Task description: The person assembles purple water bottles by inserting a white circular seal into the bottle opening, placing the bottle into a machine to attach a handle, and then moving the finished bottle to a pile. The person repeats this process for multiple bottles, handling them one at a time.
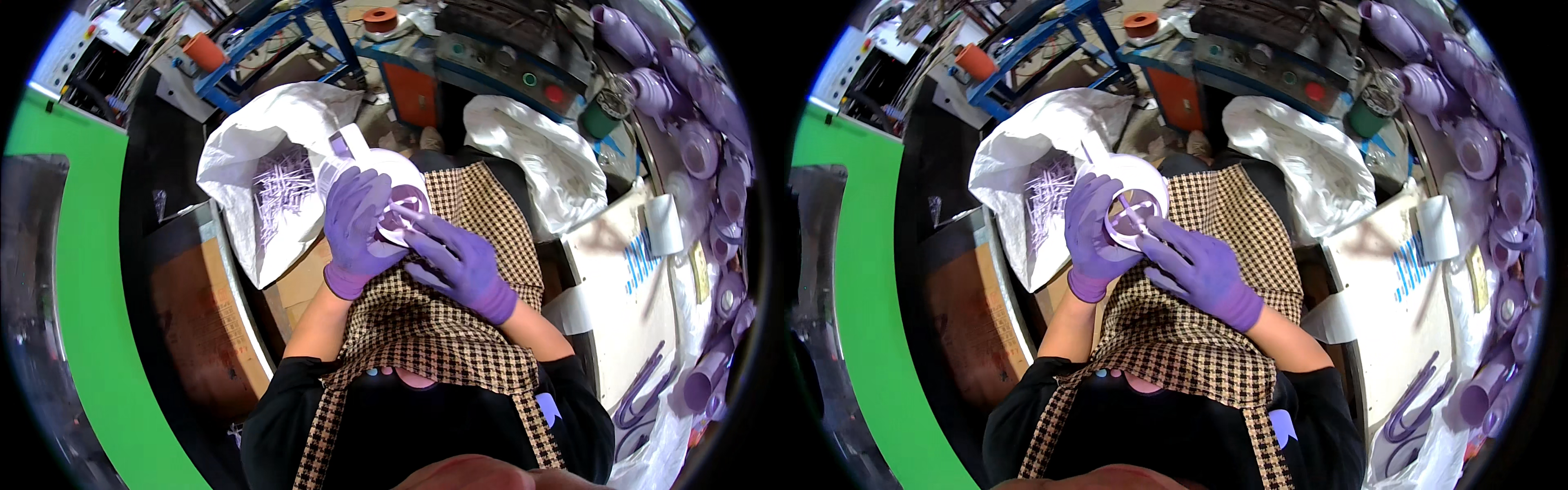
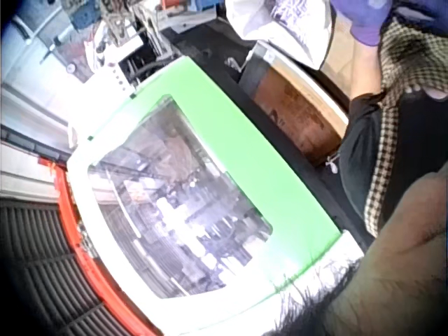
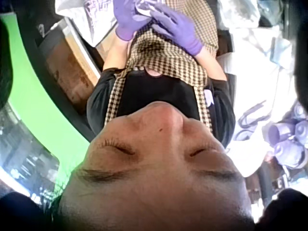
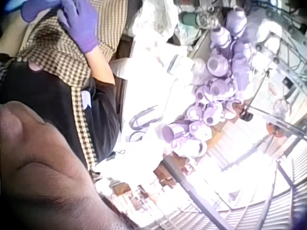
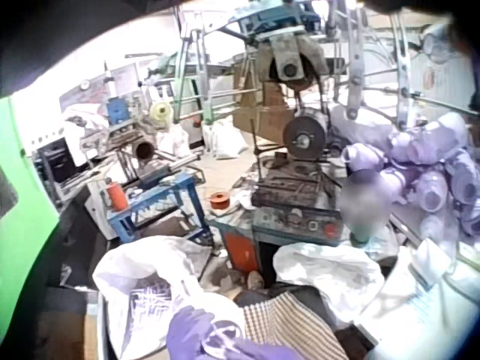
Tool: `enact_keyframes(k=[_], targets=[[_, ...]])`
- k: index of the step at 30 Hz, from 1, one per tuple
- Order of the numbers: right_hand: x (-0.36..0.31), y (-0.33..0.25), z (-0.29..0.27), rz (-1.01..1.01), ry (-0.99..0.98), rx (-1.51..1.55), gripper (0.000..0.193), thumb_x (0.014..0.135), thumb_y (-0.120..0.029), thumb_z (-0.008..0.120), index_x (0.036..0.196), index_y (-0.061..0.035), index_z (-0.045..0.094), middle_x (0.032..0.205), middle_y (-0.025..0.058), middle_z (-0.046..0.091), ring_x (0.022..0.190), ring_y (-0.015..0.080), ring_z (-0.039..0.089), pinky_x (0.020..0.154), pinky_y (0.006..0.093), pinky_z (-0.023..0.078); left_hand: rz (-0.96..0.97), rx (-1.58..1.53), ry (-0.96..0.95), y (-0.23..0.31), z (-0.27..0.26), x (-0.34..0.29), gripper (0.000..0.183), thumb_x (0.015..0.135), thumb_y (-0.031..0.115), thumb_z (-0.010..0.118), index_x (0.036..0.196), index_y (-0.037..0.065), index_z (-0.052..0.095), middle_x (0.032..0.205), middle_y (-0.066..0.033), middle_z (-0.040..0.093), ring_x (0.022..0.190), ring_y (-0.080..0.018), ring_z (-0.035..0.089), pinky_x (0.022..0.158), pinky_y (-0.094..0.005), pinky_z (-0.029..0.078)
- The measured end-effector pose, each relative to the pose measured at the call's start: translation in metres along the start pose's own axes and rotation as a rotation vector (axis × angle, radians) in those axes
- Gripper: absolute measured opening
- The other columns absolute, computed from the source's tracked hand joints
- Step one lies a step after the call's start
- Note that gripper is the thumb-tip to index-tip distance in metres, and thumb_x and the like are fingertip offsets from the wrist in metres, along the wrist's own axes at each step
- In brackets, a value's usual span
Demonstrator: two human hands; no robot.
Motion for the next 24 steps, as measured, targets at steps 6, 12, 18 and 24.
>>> enact_keyframes(k=[6,12,18,24], targets=[[-0.005,0.019,0.023,0.285,-0.114,0.020,0.081,0.069,-0.032,0.084,0.140,-0.0141,0.050,0.144,0.0126,0.052,0.107,0.0304,0.067,0.074,0.0372,0.058,-0.034,0.062,-0.213,0.024,0.028,0.005,0.071,0.074,0.027,0.078,0.139,0.007,0.055,0.131,-0.0153,0.062,0.126,-0.0392,0.057,0.111,-0.0587,0.040],[-0.025,0.034,0.029,0.304,0.109,0.102,0.069,0.070,-0.022,0.083,0.133,-0.0100,0.056,0.137,0.0127,0.058,0.088,0.0289,0.070,0.066,0.0384,0.057,0.087,0.091,-0.260,0.040,0.043,0.004,0.043,0.087,0.023,0.064,0.127,0.010,0.065,0.126,-0.0182,0.065,0.120,-0.0357,0.061,0.106,-0.0595,0.044],[-0.056,0.059,0.071,0.261,0.034,-0.005,0.050,0.067,-0.029,0.083,0.111,-0.0153,0.065,0.093,0.0070,0.067,0.062,0.0273,0.066,0.054,0.0389,0.052,0.260,0.156,-0.303,0.049,0.049,-0.011,0.038,0.088,0.023,0.064,0.123,0.010,0.067,0.120,-0.0134,0.069,0.114,-0.0322,0.066,0.105,-0.0556,0.047],[-0.023,0.044,0.029,-0.027,-0.108,0.148,0.056,0.085,-0.032,0.073,0.136,-0.0153,0.058,0.138,0.0154,0.058,0.093,0.0303,0.069,0.068,0.0379,0.057,0.165,0.083,-0.214,0.025,0.029,-0.005,0.038,0.083,0.021,0.073,0.119,0.010,0.067,0.120,-0.0115,0.070,0.113,-0.0319,0.066,0.108,-0.0547,0.046]])
Point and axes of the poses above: each hand's wrist, its own x-axis towards the middle knuckle, its own z-axis out of the palm, y = z × x, the point moved 5 cm from there along x, towards the middle knuckle
